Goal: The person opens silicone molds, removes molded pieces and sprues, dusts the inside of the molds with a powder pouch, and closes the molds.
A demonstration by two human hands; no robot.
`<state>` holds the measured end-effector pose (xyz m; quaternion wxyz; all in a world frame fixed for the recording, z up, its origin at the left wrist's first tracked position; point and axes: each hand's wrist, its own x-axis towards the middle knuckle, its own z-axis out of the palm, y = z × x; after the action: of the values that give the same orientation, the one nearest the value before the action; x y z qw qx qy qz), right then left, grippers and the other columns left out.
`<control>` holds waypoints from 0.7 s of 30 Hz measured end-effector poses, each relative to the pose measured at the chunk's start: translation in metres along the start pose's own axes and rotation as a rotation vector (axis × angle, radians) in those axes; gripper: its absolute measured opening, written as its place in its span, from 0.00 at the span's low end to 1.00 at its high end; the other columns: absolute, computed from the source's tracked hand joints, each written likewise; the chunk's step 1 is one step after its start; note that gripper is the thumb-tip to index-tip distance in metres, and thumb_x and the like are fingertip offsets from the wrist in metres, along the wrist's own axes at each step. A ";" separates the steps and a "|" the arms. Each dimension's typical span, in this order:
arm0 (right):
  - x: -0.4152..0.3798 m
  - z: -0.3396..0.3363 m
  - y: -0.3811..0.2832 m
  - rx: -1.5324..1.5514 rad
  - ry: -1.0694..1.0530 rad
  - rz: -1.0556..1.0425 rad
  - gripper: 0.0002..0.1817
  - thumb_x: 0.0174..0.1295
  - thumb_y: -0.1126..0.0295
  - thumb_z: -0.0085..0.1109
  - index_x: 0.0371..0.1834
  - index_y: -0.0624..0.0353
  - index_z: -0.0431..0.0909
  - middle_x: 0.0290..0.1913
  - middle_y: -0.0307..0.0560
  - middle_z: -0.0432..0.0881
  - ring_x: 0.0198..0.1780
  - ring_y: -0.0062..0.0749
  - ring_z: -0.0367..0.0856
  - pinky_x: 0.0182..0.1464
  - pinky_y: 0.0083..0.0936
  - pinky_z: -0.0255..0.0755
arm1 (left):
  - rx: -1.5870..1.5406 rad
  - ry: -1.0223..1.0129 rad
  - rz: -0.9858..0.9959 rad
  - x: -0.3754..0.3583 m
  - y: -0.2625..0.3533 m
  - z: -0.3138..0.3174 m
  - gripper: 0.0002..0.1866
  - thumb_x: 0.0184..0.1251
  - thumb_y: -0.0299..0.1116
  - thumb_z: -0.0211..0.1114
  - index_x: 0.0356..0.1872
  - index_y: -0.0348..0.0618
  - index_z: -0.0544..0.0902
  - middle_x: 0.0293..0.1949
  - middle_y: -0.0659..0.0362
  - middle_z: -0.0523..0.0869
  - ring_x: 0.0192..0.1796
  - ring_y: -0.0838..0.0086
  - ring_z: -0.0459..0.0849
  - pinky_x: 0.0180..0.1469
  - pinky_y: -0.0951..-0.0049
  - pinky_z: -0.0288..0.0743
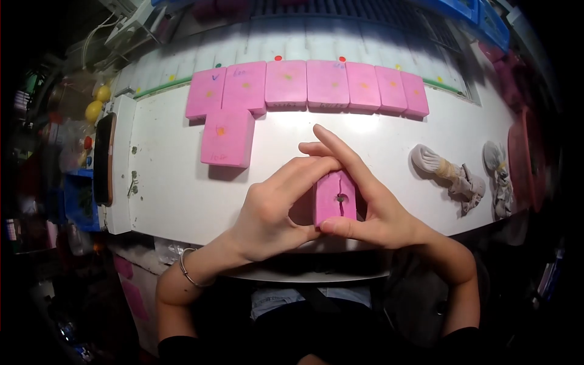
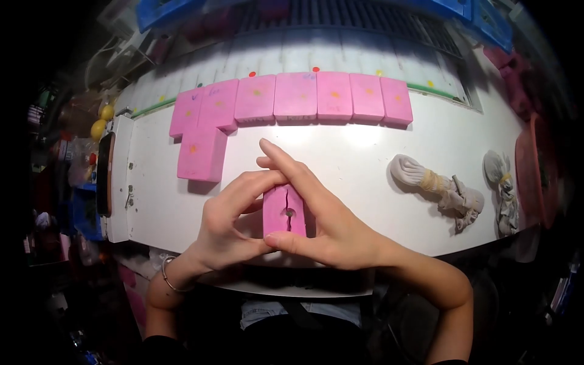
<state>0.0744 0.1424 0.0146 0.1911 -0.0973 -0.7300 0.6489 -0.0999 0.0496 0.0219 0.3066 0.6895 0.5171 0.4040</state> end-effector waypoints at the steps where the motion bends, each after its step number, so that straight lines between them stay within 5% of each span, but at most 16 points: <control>1: 0.000 -0.003 0.000 0.012 -0.021 -0.006 0.49 0.58 0.64 0.65 0.77 0.57 0.41 0.71 0.59 0.56 0.71 0.45 0.57 0.71 0.35 0.54 | -0.016 0.041 0.028 0.000 -0.002 0.002 0.37 0.43 0.26 0.75 0.60 0.35 0.72 0.53 0.49 0.78 0.53 0.60 0.81 0.52 0.67 0.79; 3: 0.001 -0.006 0.001 0.093 -0.035 0.004 0.49 0.58 0.64 0.65 0.77 0.57 0.41 0.71 0.59 0.56 0.72 0.44 0.57 0.71 0.35 0.54 | -0.026 0.081 0.062 0.000 -0.002 0.005 0.38 0.38 0.23 0.75 0.59 0.37 0.73 0.52 0.47 0.79 0.51 0.55 0.82 0.48 0.66 0.80; 8: -0.005 -0.012 0.005 0.381 0.012 0.069 0.49 0.49 0.78 0.57 0.77 0.59 0.44 0.73 0.58 0.54 0.74 0.41 0.54 0.72 0.33 0.53 | -0.289 0.117 -0.095 -0.005 0.003 0.003 0.35 0.46 0.25 0.76 0.60 0.36 0.72 0.54 0.50 0.78 0.54 0.66 0.81 0.56 0.68 0.80; 10: -0.007 -0.004 -0.003 0.286 0.097 0.032 0.45 0.45 0.81 0.50 0.74 0.61 0.52 0.72 0.60 0.55 0.73 0.46 0.55 0.72 0.35 0.53 | -0.312 0.110 -0.106 -0.008 0.002 0.002 0.33 0.49 0.25 0.75 0.59 0.36 0.72 0.55 0.52 0.77 0.56 0.70 0.79 0.59 0.68 0.78; 12: -0.006 0.001 -0.021 -0.508 0.203 -0.248 0.38 0.46 0.83 0.49 0.68 0.63 0.61 0.70 0.63 0.57 0.72 0.50 0.58 0.71 0.36 0.55 | -0.434 0.135 -0.141 -0.014 -0.001 0.006 0.34 0.49 0.23 0.74 0.60 0.35 0.71 0.54 0.53 0.77 0.56 0.71 0.79 0.58 0.70 0.78; 13: -0.004 0.004 -0.023 -0.606 0.268 -0.356 0.32 0.44 0.86 0.49 0.60 0.65 0.67 0.65 0.62 0.62 0.64 0.52 0.67 0.66 0.40 0.61 | -0.561 0.163 -0.155 -0.017 0.001 0.007 0.33 0.52 0.20 0.72 0.61 0.33 0.68 0.53 0.53 0.76 0.55 0.71 0.79 0.56 0.71 0.79; 18: -0.007 0.006 -0.021 -0.414 0.210 -0.309 0.31 0.40 0.85 0.52 0.55 0.64 0.68 0.55 0.57 0.68 0.46 0.51 0.74 0.57 0.43 0.67 | -0.765 0.149 -0.247 -0.026 0.002 0.004 0.32 0.56 0.15 0.66 0.62 0.33 0.64 0.52 0.52 0.75 0.52 0.72 0.79 0.52 0.73 0.80; 21: 0.004 0.000 -0.031 -0.750 0.058 -0.206 0.31 0.45 0.75 0.59 0.58 0.66 0.66 0.51 0.59 0.69 0.46 0.51 0.73 0.48 0.36 0.67 | -0.855 0.161 -0.291 -0.027 0.001 0.003 0.31 0.56 0.16 0.66 0.62 0.33 0.64 0.52 0.52 0.75 0.52 0.73 0.79 0.51 0.75 0.81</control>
<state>0.0739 0.1402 0.0463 0.2269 -0.1052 -0.9168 0.3114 -0.1004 0.0231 0.0145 0.5760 0.3877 0.4175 0.5862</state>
